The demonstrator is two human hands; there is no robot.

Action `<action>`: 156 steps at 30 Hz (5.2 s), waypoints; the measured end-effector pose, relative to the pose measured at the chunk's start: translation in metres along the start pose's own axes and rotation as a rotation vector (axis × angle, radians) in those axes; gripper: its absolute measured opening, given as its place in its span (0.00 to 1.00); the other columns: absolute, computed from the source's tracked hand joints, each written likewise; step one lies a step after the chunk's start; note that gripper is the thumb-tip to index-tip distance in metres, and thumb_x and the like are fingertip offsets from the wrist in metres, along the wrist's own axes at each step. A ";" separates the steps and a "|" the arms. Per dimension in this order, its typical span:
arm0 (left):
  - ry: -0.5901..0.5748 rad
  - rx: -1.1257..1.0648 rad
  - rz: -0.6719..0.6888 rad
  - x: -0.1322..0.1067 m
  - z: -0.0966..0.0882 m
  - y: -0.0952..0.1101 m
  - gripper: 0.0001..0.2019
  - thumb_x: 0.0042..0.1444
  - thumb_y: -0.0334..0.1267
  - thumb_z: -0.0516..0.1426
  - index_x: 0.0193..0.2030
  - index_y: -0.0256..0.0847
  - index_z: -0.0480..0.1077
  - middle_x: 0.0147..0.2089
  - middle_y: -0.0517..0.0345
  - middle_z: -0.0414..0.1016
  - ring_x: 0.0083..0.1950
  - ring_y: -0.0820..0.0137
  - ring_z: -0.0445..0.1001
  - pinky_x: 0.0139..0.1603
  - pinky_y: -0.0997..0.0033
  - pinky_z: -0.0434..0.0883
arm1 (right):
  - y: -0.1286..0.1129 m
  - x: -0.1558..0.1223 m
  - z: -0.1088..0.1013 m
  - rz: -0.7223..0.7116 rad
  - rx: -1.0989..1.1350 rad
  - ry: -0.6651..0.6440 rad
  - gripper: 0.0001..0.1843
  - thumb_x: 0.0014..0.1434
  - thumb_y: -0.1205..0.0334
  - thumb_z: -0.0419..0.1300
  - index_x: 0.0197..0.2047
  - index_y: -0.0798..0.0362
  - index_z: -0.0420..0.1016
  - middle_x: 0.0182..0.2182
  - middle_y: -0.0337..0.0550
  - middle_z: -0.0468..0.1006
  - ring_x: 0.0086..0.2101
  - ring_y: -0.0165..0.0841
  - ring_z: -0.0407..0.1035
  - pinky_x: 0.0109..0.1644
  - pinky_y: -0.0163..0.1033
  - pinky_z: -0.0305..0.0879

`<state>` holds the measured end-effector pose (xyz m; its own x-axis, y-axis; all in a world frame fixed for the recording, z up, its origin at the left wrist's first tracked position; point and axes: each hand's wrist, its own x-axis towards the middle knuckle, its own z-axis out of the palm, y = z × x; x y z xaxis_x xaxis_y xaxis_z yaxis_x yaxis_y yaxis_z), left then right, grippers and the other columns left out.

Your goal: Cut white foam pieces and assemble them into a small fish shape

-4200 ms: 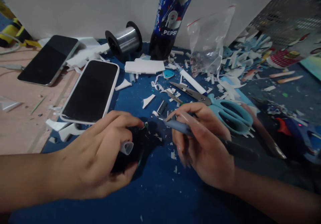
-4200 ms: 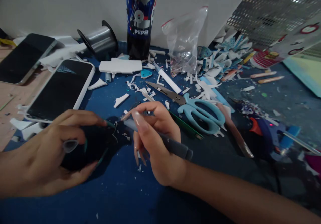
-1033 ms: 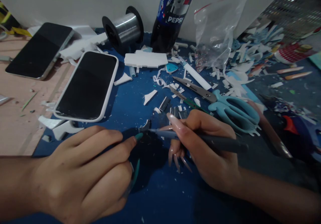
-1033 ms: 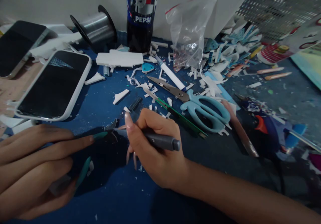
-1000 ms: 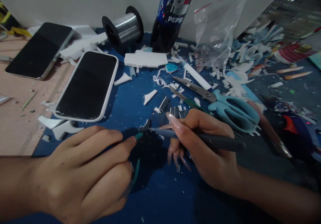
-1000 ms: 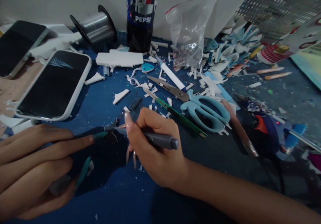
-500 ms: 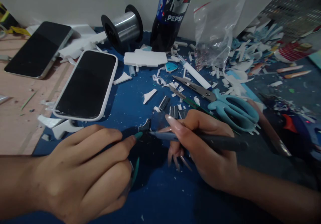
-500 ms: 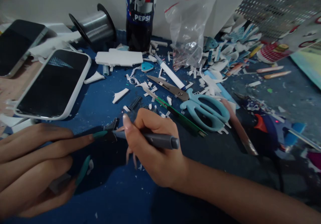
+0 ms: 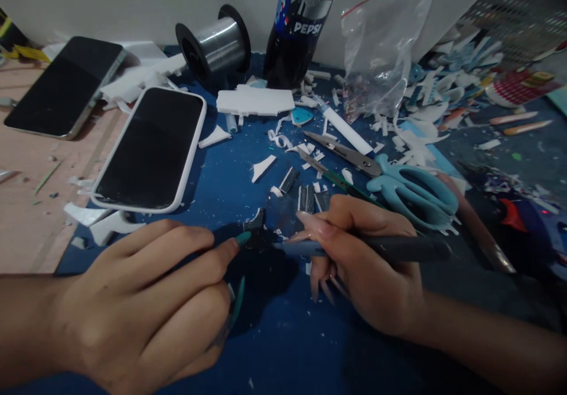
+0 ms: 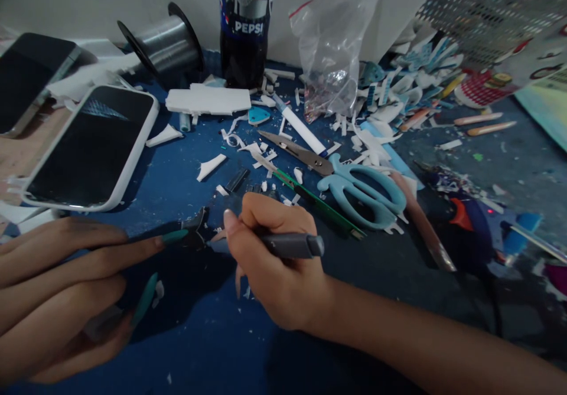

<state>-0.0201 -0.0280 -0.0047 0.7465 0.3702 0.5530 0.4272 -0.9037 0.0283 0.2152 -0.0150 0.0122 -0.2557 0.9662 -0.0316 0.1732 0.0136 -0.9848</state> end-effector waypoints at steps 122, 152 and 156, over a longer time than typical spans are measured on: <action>0.026 0.064 0.044 -0.009 0.003 0.004 0.02 0.49 0.37 0.55 0.31 0.43 0.67 0.47 0.47 0.75 0.43 0.56 0.71 0.31 0.58 0.72 | 0.006 0.005 0.003 -0.107 -0.035 0.048 0.20 0.64 0.68 0.57 0.20 0.52 0.61 0.15 0.31 0.64 0.14 0.20 0.60 0.20 0.30 0.63; 0.004 0.060 0.061 -0.007 0.002 0.004 0.05 0.50 0.33 0.54 0.29 0.44 0.70 0.39 0.49 0.75 0.39 0.57 0.71 0.24 0.60 0.71 | 0.005 0.005 0.004 -0.184 -0.101 -0.045 0.16 0.65 0.67 0.56 0.24 0.50 0.62 0.17 0.30 0.68 0.16 0.22 0.66 0.20 0.30 0.66; 0.012 0.065 0.061 -0.006 0.003 0.003 0.05 0.49 0.31 0.53 0.30 0.44 0.70 0.39 0.48 0.73 0.40 0.57 0.70 0.23 0.60 0.71 | 0.007 0.004 0.004 -0.219 -0.163 0.064 0.17 0.65 0.68 0.56 0.24 0.50 0.62 0.17 0.31 0.67 0.16 0.22 0.65 0.22 0.32 0.68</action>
<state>-0.0222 -0.0328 -0.0104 0.7663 0.3119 0.5617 0.4136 -0.9085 -0.0599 0.2116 -0.0122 0.0049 -0.2442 0.9500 0.1946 0.2721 0.2598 -0.9265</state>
